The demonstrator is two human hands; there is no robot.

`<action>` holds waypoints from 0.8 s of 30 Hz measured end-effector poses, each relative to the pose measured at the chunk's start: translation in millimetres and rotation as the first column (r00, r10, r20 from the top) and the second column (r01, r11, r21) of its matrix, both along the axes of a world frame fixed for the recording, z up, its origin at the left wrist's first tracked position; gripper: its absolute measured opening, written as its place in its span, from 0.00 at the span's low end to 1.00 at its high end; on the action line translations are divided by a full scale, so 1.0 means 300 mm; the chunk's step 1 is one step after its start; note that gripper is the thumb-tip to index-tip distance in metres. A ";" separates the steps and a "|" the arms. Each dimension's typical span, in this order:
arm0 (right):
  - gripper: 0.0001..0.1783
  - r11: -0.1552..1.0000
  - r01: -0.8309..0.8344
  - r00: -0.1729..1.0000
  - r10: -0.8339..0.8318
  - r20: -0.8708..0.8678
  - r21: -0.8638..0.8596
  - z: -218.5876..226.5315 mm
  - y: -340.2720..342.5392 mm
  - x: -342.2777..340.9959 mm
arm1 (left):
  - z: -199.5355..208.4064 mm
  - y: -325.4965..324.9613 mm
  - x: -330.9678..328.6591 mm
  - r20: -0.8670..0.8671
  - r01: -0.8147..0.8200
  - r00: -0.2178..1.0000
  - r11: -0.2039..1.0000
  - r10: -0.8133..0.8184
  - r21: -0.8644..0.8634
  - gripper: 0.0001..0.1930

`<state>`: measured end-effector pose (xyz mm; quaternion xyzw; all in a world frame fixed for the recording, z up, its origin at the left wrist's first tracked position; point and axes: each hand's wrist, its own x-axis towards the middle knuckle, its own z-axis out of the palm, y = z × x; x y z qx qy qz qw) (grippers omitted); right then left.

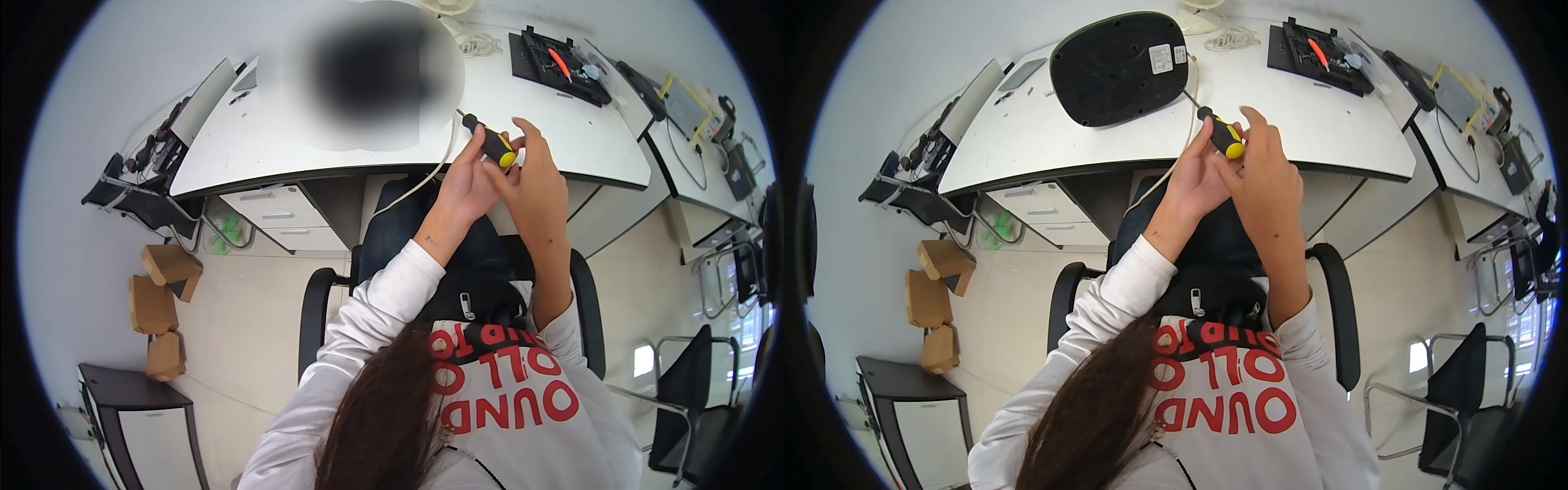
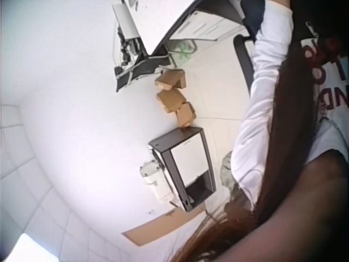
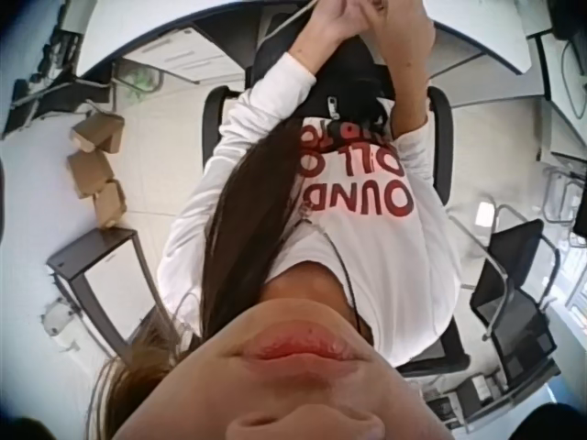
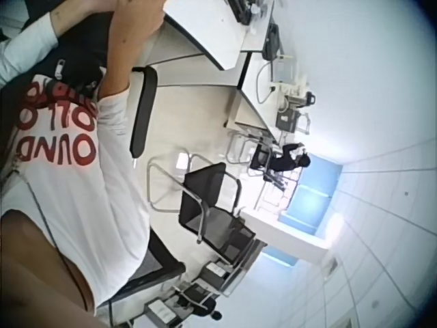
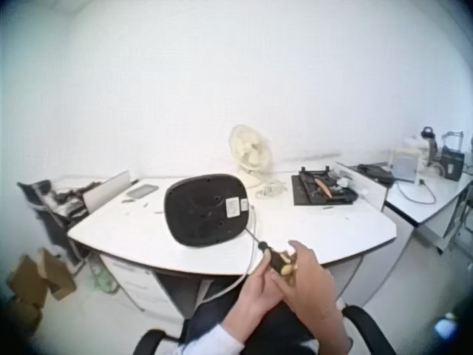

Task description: The person uses a screwdriver to fasten screws into the underside of a black electronic device on a white desk. They repeatedly pick up screws, align them, and tighten them into place while adjusting the device's position.

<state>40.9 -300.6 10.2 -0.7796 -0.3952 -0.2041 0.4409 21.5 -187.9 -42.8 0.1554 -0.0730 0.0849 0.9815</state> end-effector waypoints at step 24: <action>0.22 0.994 0.024 0.999 -0.029 -0.042 -0.110 -0.100 0.044 0.074 | -0.043 0.024 0.029 0.003 0.085 0.996 0.996 -0.085 -0.039 0.26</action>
